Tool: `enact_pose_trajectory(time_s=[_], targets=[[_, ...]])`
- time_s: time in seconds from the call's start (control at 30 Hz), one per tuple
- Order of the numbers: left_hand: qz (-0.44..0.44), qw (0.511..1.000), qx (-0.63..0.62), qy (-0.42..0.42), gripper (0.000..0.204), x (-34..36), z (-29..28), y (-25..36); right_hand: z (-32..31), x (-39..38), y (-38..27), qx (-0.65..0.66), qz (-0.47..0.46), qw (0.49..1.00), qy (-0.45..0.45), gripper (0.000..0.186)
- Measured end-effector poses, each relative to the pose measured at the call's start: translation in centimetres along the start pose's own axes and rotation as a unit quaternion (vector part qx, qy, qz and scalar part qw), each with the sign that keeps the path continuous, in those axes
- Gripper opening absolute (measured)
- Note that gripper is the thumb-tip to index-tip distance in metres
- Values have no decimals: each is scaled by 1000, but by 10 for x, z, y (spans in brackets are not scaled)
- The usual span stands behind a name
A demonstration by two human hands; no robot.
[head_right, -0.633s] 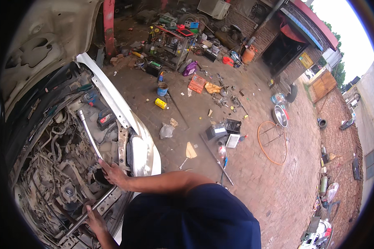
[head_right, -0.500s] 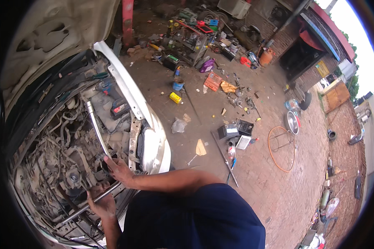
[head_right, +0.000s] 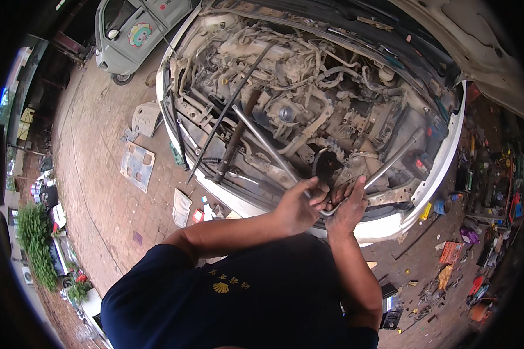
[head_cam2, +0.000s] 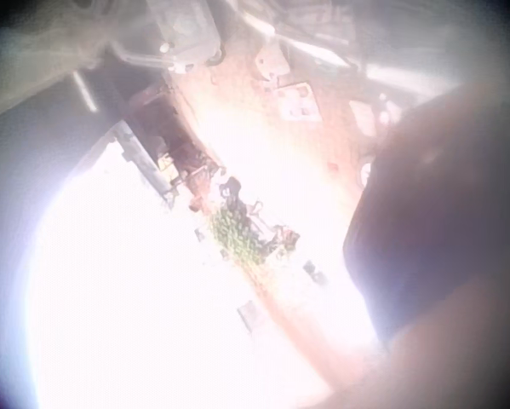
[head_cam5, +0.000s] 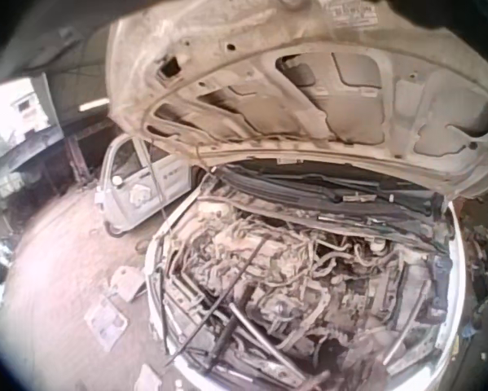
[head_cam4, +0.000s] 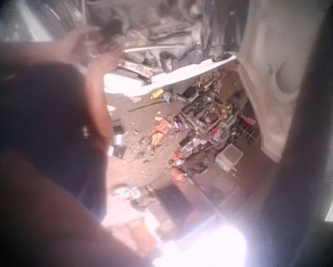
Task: The person works on a car engine with the hood open, using a wrench and a power drill to tighten bolts and remove components. The person manipulates hoses and engine parts while standing in a cluttered garage.
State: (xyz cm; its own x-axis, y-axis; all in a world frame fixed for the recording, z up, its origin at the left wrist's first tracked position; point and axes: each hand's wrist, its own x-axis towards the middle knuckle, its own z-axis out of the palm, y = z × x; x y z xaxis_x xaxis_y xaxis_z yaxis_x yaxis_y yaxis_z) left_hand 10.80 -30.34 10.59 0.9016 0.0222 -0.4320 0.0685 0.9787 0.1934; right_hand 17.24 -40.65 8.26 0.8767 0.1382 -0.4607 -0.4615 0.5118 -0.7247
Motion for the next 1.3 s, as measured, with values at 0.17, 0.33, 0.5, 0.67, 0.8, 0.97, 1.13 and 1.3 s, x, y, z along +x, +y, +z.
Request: enact_pose_trajectory(time_s=[0.17,0.33,0.5,0.67,0.8,0.97,1.13,1.3], targets=[[-7,999,-37,-25,39,7,-35,-1,-11,-1,13,-166,-94,981,-49,45],[25,1000,18,-6,41,1,-56,18,-20,-1,-8,-489,-254,799,-240,34],[52,996,67,-15,42,-22,-75,32,4,-10,-10,-485,-297,771,-287,31],[115,939,254,-200,73,-48,-54,39,35,-13,-25,-517,-240,774,-277,44],[91,931,296,-195,78,-57,-57,42,44,-6,-24,-583,-281,695,-312,47],[69,972,142,-172,68,-68,-46,61,54,-2,-33,-593,-311,679,-302,49],[134,976,118,-128,75,-66,-56,88,16,10,-42,-590,-267,718,-254,47],[204,963,163,-70,75,-45,-95,129,-100,21,-35,-608,-225,743,-164,47]])
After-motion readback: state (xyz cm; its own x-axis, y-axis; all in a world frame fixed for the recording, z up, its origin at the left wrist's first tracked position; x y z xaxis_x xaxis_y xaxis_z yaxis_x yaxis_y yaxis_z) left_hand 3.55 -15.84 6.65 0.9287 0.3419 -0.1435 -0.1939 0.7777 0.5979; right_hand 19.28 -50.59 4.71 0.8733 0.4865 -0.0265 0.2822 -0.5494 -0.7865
